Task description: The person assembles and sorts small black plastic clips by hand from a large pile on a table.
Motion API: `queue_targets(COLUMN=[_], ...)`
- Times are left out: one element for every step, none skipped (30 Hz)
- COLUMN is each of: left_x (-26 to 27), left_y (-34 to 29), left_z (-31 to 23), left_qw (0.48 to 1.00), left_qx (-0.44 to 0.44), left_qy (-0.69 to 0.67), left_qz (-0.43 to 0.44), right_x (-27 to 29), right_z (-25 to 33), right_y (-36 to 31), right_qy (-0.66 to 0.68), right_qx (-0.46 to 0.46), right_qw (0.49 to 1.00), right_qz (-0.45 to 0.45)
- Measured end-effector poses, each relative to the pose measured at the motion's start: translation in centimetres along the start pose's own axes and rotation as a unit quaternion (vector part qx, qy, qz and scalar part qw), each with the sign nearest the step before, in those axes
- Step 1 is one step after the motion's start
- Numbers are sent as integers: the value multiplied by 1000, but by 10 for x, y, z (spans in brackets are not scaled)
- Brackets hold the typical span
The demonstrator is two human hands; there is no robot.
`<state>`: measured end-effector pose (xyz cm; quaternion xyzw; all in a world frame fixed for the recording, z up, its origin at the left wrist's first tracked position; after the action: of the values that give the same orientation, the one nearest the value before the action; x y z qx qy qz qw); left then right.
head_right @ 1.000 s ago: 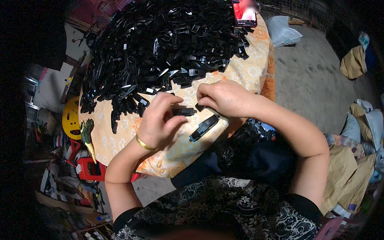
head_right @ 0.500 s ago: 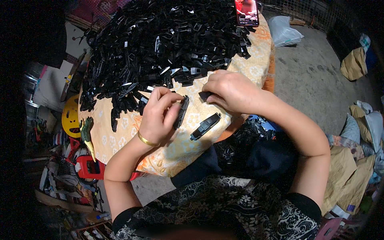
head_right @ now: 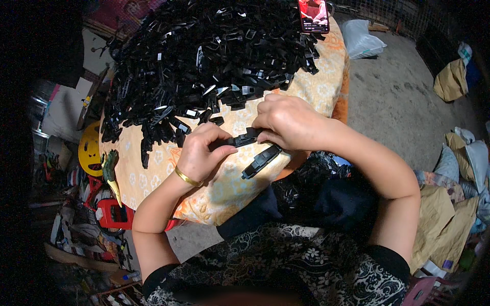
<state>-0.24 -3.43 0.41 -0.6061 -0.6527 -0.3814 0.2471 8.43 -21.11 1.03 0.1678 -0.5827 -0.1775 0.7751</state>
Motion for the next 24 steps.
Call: queue_targets(left_x=[-2, -4, -5, -5, -7, -8, -9, -8, -7, -7, -6, -5, -5, -5, -5, -4, -4, -4, -5, -5, -7, -7, -7, -7], left_y=[1, 2, 3, 4, 5, 4, 4, 4, 5, 4, 3, 2, 1, 0, 0, 0, 0, 1, 1, 2, 1, 0, 0, 1], left_z=[-1, -4, -7, -9, -9, -8, -7, -7, -8, -8, -8, -8, -7, -6, -5, -6, -7, -6, -5, -4, -5, -5, -4, -4], left_qw=[1000, 1000, 999, 999, 999, 999, 999, 999, 999, 999, 999, 999, 1000, 1000, 1000, 1000, 1000, 1000, 1000, 999, 999, 1000, 1000, 1000], left_qx=[2, -24, -50, -46, -46, -45, -43, -39, -39, -37, -36, -34, -18, -2, 0, -5, -10, -9, -14, -19, -20, -16, -13, -13], left_qy=[-1, -6, -10, -6, -5, -5, -5, -6, -5, 1, 6, 5, 4, 4, 2, -1, -4, -5, -15, -25, -25, -25, -25, -25], left_qz=[-1, -7, -13, -9, -10, -11, -11, -6, -6, -7, -8, -7, -5, -3, -3, 0, 3, 2, 5, 8, 9, -1, -12, -12], right_x=[-1, -3, -6, -8, -9, -9, -9, -10, -10, -9, -8, -4, 3, 6, 5, 6, 6, 4, 3, 1, 0, 0, 0, 2], right_z=[0, 2, 6, 9, 9, 9, 9, 8, 8, 8, 8, 10, 10, 9, 8, 6, 5, 5, 5, 6, 6, 5, 4, 5], right_y=[2, 5, 9, 12, 12, 11, 9, 8, 9, 9, 9, 8, 7, 5, 2, -1, -3, -2, -2, -2, -3, -4, -4, -4], right_qy=[14, 16, 18, 19, 19, 11, 3, 12, 12, 18, 24, 25, 0, -26, -25, -20, -15, -15, -14, -13, -13, -18, -24, -24], right_qx=[-1, 0, 14, 26, 27, 24, 20, 10, 10, 15, 21, 20, 12, 3, 3, -3, -10, -9, -5, 0, -1, -4, -7, -7], right_qw=[1000, 1000, 1000, 999, 999, 1000, 1000, 1000, 1000, 1000, 999, 999, 1000, 999, 999, 999, 1000, 1000, 1000, 1000, 1000, 1000, 999, 999], right_qz=[3, 4, 2, -2, -3, -5, -7, -10, -11, -13, -16, -14, 7, 28, 31, 27, 23, 24, 15, 6, 6, -9, -25, -25])
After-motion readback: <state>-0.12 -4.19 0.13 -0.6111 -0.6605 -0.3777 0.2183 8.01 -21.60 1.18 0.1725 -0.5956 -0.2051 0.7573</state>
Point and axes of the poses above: each hand's wrist, its own y-axis towards the middle knuckle, its own x-axis out of the back of the hand, z = x × y, the point moved 4 cm from there along y, towards the middle knuckle, and after that the axes turned 9 degrees about x, right-handed, at the moved point
